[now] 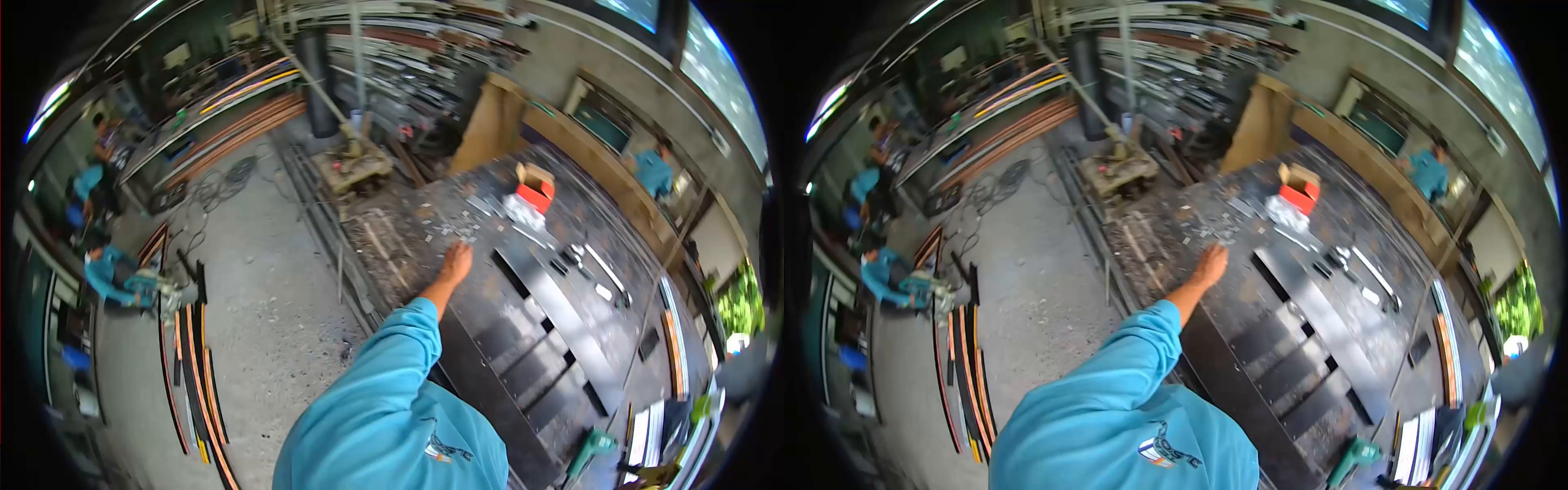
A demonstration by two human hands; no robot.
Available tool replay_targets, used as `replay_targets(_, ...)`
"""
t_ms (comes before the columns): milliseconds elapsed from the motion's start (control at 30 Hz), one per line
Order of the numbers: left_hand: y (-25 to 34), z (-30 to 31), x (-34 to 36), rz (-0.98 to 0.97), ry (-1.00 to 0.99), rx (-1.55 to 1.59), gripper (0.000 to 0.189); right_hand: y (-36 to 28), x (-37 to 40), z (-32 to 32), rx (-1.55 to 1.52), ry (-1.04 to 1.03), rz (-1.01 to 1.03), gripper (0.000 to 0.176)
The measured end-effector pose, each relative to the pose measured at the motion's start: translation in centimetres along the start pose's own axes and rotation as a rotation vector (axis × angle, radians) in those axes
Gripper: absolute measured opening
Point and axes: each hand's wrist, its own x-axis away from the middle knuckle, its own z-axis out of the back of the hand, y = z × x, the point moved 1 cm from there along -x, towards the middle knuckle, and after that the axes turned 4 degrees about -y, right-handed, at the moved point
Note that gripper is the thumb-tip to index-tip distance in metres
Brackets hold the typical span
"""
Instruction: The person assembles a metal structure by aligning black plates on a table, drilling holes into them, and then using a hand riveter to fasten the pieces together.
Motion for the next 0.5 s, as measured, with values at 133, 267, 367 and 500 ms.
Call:
replay_targets(133,1.2,0.7,-3.9,-0.106,0.072,0.271,0.014,3.9,-0.8,-7.5,0.065,-0.319,-0.084,0.033)
replay_targets(267,2.1,3.2,-4.0,-0.022,0.231,0.462,0.020,5.5,0.3,-12.1,0.225,-0.624,-0.165,0.035)
replay_targets(367,4.7,5.0,-3.4,-0.039,0.329,0.804,0.028,-3.1,9.9,-19.3,0.277,-0.800,0.260,0.036)
replay_targets(500,10.8,13.8,8.7,-0.132,-0.327,1.738,0.027,-1.2,11.8,-24.6,0.207,-1.001,-0.056,0.027)
